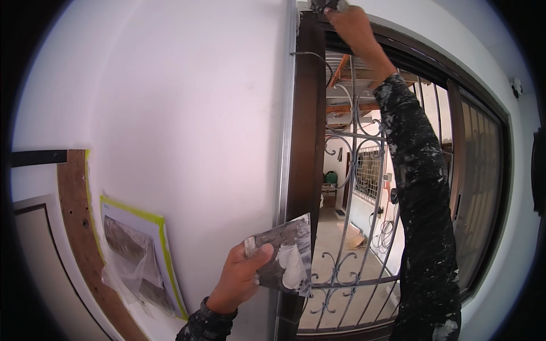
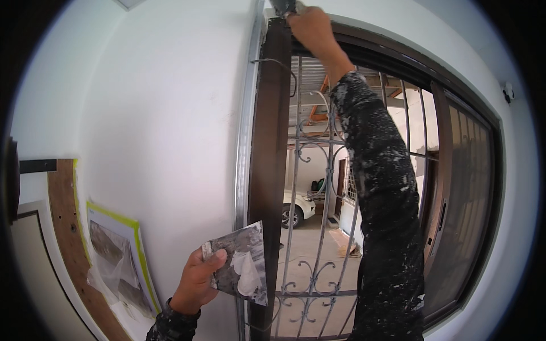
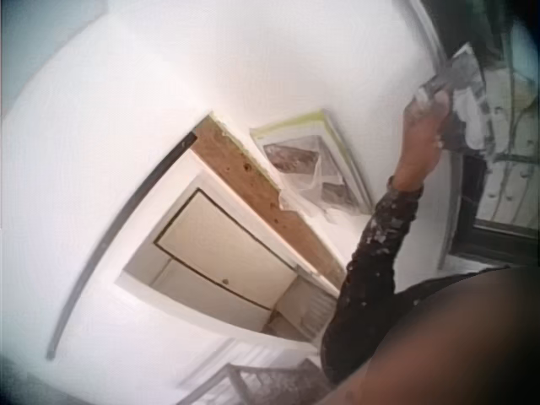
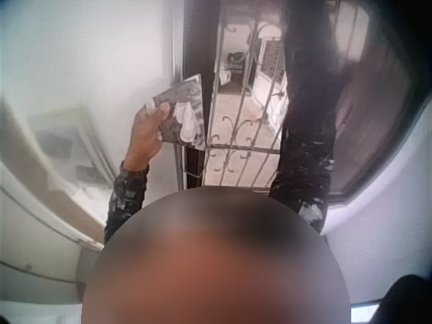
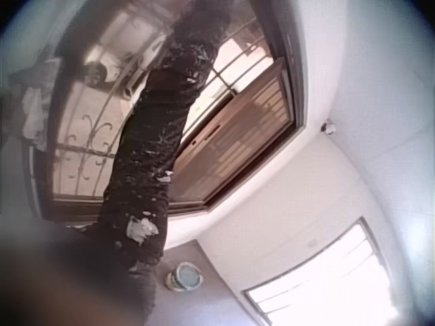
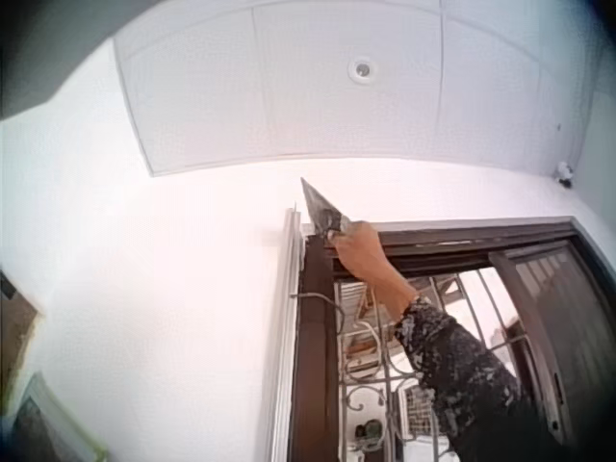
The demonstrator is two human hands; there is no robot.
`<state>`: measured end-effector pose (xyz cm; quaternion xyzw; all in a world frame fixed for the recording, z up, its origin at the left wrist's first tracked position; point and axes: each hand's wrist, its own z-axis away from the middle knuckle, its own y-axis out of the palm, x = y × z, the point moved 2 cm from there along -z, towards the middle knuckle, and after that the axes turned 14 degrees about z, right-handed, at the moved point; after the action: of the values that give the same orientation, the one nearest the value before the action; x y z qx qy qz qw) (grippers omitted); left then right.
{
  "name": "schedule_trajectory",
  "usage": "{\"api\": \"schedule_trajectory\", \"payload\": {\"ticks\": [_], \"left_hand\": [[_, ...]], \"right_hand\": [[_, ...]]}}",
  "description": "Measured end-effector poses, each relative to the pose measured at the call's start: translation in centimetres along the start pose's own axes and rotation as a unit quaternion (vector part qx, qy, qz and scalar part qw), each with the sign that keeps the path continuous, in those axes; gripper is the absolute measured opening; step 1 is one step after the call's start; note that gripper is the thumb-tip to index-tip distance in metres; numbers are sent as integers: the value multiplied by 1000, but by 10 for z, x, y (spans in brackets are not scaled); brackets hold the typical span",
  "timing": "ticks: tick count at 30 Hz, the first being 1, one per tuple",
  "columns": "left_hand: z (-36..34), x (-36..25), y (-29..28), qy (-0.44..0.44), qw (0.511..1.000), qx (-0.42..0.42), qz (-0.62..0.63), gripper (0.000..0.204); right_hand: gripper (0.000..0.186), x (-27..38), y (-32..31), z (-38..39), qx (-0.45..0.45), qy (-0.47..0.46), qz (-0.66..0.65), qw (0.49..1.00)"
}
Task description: The person applies a white sealant along the top edge of a window frame using a putty knife and a smaller scraper. They repeatedly smooth the bead and scrape excess material from the tools. The person briefly uses a spirit level against the frame before continuing to apply and smooth the sealant.
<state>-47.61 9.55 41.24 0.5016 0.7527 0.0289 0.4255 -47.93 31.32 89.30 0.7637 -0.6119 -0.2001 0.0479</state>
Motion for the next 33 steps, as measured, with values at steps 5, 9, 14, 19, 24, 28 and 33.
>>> {"api": "schedule_trajectory", "payload": {"ticks": [5, 9, 14, 19, 24, 28, 33], "left_hand": [[1, 3, 3, 4, 999, -22, 27, 31], [2, 3, 4, 6, 999, -31, 32, 31], [2, 4, 4, 5, 999, -48, 24, 33], [2, 5, 5, 11, 998, -63, 25, 35], [3, 4, 6, 14, 998, -54, 14, 37], [3, 4, 6, 11, 998, -58, 2, 37], [2, 4, 6, 13, 998, -54, 1, 38]], "right_hand": [[47, 11, 14, 30, 18, 42, -86, 995], [39, 32, -3, 51, 76, 65, -131, 986], [37, 26, -22, 70, 119, 59, -144, 981], [39, 15, 4, 46, 40, 60, -117, 991], [24, 9, 41, 21, -98, -46, -83, 991], [29, 3, 52, 13, -98, -79, -70, 990], [31, 6, 47, 15, 21, -9, -111, 994]]}}
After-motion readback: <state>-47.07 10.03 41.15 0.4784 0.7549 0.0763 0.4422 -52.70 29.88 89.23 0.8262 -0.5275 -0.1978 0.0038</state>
